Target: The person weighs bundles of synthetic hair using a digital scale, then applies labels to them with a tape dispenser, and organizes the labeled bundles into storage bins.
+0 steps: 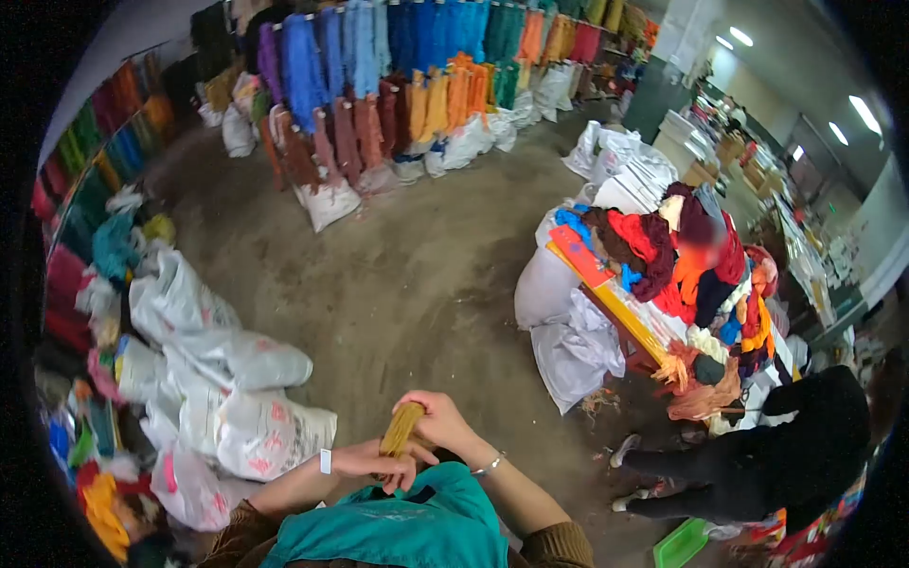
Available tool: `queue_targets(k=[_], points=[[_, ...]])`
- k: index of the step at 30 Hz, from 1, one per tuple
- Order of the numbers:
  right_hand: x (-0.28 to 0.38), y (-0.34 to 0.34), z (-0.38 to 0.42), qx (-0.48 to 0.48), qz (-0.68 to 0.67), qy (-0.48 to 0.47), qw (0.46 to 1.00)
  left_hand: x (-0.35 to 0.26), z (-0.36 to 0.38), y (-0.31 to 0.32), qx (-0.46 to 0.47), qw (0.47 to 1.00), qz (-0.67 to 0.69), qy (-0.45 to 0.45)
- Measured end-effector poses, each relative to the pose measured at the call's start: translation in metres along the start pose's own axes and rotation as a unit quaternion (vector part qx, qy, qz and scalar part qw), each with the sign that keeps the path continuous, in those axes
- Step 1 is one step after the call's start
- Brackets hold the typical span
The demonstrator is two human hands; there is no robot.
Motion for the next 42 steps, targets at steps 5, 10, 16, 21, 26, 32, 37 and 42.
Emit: queue_targets(k=[5, 10, 16, 21, 26, 32, 37, 42], points=[[0.033, -0.117, -0.102, -0.090, -0.001, 0.018, 0.996, -0.013, -0.087, -0.146, -0.027, 0.960, 0.277, -0.023], [0.079, -0.204, -0.234, -0.070, 0.058, -0.034, 0.995, -0.044, -0.177, -0.272, 0.006, 0.975, 0.205, -0.086], [0.088, -0.287, -0.385, 0.093, 0.069, -0.049, 0.992, -0.173, -0.256, -0.388, 0.140, 0.990, 0.009, 0.013], [0.094, -0.393, -0.486, 0.066, -0.009, -0.112, 0.991, -0.272, -0.328, -0.538, 0.061, 0.987, 0.004, 0.146], [0.081, -0.548, -0.570, -0.227, -0.083, -0.067, 0.968, -0.376, -0.416, -0.711, -0.277, 0.791, -0.476, 0.266], [0.131, -0.659, -0.640, -0.222, -0.318, -0.039, 0.921, -0.459, -0.575, -0.844, -0.267, 0.774, -0.542, 0.187], [0.204, -0.792, -0.718, -0.253, -0.196, -0.101, 0.942, -0.510, -0.714, -0.956, -0.314, 0.682, -0.626, 0.211], [0.255, -0.915, -0.831, -0.124, -0.024, -0.083, 0.988, -0.564, -0.850, -1.046, -0.333, 0.628, -0.674, 0.200]])
Point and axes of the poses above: each hand's wrist, its own z-axis away from the middle knuckle, its own y-axis out of the palm, x = y × z, the point moved 10 cm from there along -z, towards the middle knuckle, and after that the axes turned 15 degrees about -z, right-handed, at the moved point
